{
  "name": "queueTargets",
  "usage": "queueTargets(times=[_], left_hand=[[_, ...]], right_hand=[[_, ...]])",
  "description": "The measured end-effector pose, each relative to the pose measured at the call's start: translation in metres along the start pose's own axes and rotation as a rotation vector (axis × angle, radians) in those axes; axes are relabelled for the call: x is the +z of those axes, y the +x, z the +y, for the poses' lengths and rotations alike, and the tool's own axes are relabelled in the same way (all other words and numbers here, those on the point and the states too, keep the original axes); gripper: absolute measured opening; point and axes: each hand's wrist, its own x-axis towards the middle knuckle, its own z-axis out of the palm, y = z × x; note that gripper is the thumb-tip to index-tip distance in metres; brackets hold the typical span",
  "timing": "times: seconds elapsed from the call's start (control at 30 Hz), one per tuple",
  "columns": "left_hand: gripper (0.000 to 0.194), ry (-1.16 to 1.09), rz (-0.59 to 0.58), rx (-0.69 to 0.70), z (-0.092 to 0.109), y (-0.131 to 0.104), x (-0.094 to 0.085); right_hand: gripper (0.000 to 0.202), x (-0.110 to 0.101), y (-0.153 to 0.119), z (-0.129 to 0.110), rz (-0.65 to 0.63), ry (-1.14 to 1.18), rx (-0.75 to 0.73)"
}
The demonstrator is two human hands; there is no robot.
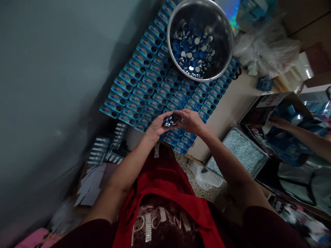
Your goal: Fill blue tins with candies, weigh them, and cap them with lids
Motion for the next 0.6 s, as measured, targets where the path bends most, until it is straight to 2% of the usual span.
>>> queueTargets(times=[0.1,0.17,0.27,0.33,0.43,0.57,0.6], left_hand=[[0.010,0.012,0.066,0.056,0.001,0.005,0.010],[0.014,-0.004,0.081,0.082,0.006,0.004,0.015],[0.016,-0.027,0.055,0.141,0.021,-0.003,0.012],[0.019,-0.037,0.045,0.214,0.036,-0.011,0.006],[0.025,-0.043,0.059,0.309,0.056,-0.021,-0.005],[0.036,-0.054,0.020,0.319,0.070,-0.024,-0.010],[0.039,-0.065,0.015,0.307,0.071,-0.023,-0.011]], right_hand=[[0.032,0.013,0.007,-0.001,0.140,-0.007,0.128],[0.028,0.020,0.019,-0.001,0.237,0.100,0.247],[0.028,0.016,0.050,0.007,0.354,0.290,0.364],[0.026,0.007,0.078,0.017,0.422,0.282,0.404],[0.020,-0.001,0.121,0.034,0.418,0.105,0.421],[0.003,0.004,0.159,0.055,0.334,-0.036,0.397],[0.014,0.006,0.166,0.061,0.313,-0.050,0.395]])
